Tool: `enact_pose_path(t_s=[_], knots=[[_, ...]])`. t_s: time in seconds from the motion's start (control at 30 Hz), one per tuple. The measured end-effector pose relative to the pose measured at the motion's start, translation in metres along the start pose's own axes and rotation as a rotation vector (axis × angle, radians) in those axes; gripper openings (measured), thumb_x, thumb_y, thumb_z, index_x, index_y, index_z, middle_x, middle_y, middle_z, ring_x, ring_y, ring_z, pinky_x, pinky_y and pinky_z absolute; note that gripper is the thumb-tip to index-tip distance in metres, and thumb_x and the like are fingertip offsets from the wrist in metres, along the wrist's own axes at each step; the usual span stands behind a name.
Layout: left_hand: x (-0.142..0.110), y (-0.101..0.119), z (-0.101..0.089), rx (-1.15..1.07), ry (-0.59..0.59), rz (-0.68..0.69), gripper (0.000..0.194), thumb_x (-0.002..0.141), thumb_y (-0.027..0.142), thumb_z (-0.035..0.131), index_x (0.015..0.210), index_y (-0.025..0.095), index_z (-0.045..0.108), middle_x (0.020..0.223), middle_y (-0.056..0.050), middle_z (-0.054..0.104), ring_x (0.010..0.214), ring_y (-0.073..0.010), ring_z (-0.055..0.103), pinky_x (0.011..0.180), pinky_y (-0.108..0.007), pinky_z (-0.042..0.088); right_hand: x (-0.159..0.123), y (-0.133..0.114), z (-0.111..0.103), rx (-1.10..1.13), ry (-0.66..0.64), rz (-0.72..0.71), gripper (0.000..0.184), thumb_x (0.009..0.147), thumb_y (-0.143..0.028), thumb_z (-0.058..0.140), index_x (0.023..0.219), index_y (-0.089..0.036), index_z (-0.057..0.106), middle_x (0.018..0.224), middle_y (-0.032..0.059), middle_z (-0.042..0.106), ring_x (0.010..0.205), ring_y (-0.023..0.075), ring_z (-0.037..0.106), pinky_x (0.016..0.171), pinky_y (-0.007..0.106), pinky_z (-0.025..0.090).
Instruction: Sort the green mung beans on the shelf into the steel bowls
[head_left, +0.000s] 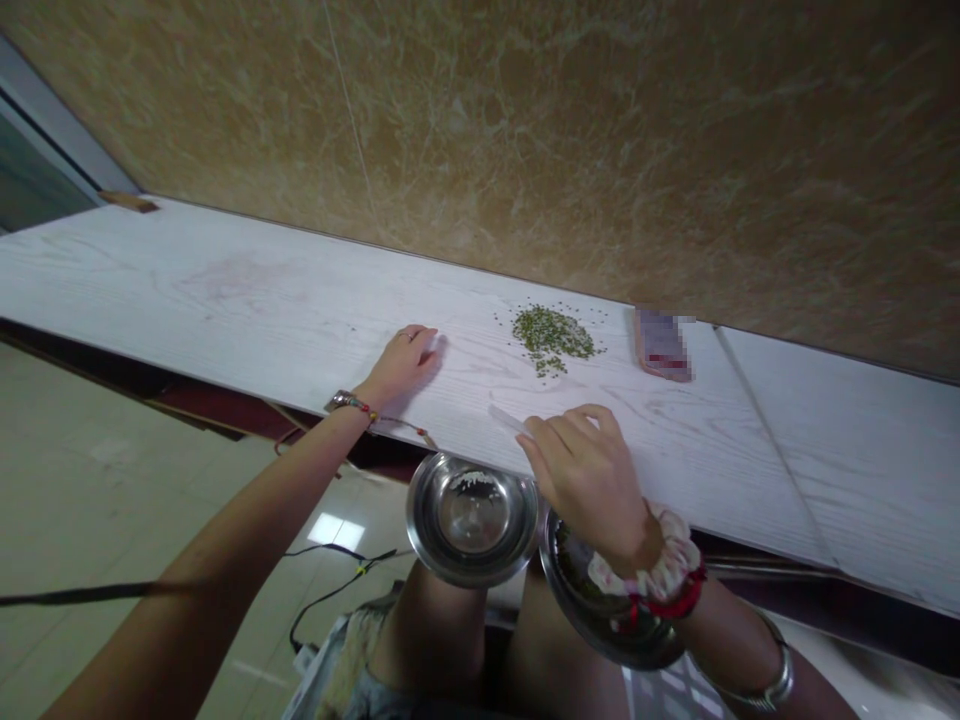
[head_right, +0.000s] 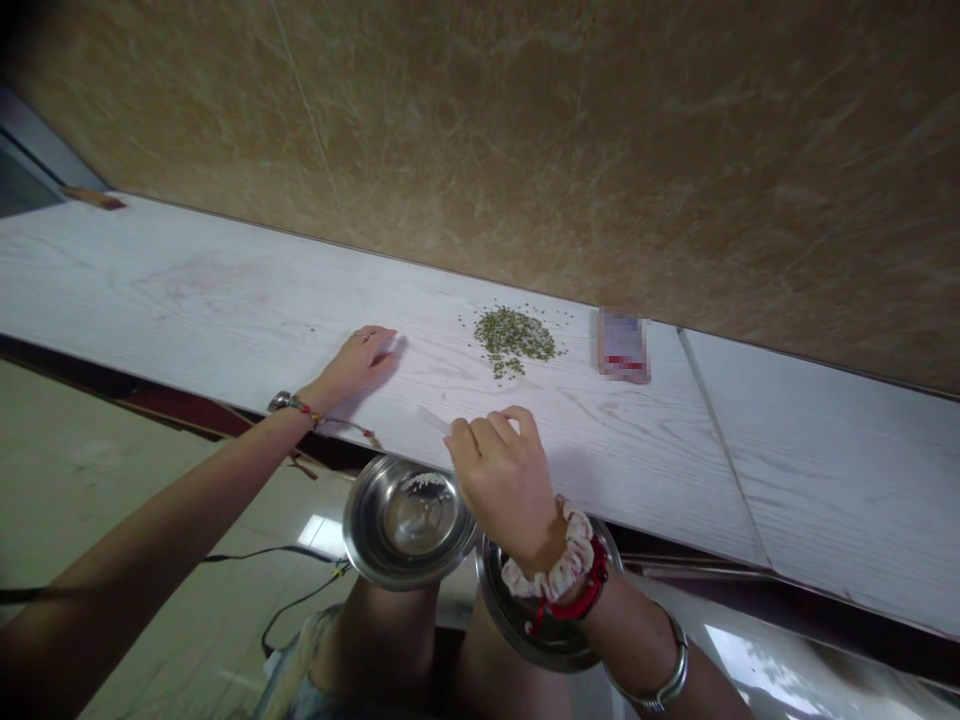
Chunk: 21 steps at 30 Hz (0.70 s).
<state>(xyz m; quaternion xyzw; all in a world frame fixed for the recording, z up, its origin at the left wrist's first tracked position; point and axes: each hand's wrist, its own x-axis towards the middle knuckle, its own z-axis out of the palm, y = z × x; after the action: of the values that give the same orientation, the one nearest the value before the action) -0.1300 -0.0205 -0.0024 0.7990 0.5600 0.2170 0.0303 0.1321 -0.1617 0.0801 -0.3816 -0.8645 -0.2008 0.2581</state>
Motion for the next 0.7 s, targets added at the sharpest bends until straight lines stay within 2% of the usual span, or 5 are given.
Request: enact_pose_path(t_s=[0.2,0.37,0.53,0.7], knots=[[0.0,0.002,0.0,-0.003,-0.005,-0.02,0.037,0.086,0.023,0.047,0.12,0.01,0.056,0.12,-0.014,0.058,0.111,-0.0249,0.054,0.102,-0.041,0.043,0.005,-0.023,-0.007,0.12,-0.027,-0.054,0.02,0.092,-0.017,0.049,0.077,-0.016,0.062,0.062,-0.0017,0.056,0.064,0.0144,0.046,0.076,0.031,0.033],[0.0,0.003,-0.001,-0.006,-0.008,-0.023,0.036,0.085,0.023,0.047,0.118,0.01,0.056,0.118,-0.014,0.059,0.11,-0.0251,0.054,0.1,-0.041,0.043,0.007,-0.024,-0.015,0.206,-0.014,-0.056,0.021,0.094,-0.019,0.046,0.082,-0.015,0.063,0.063,-0.0014,0.059,0.063,0.0138,0.049,0.077,0.031,0.035],[0.001,0.002,-0.001,0.002,-0.006,-0.028,0.038,0.085,0.023,0.047,0.119,0.009,0.057,0.118,-0.015,0.059,0.109,-0.0264,0.055,0.1,-0.042,0.043,0.008,-0.002,-0.019,0.152,0.062,-0.013,0.018,0.093,-0.019,0.048,0.084,-0.014,0.063,0.066,0.0,0.065,0.064,0.0134,0.053,0.079,0.031,0.037],[0.0,0.005,0.001,0.086,-0.033,0.012,0.04,0.087,0.023,0.043,0.121,0.007,0.057,0.122,-0.019,0.058,0.113,-0.0279,0.053,0.101,-0.042,0.042,0.001,0.037,-0.008,0.046,0.137,0.043,0.02,0.094,-0.026,0.048,0.086,-0.018,0.065,0.07,0.0002,0.068,0.066,0.0134,0.057,0.082,0.031,0.037]])
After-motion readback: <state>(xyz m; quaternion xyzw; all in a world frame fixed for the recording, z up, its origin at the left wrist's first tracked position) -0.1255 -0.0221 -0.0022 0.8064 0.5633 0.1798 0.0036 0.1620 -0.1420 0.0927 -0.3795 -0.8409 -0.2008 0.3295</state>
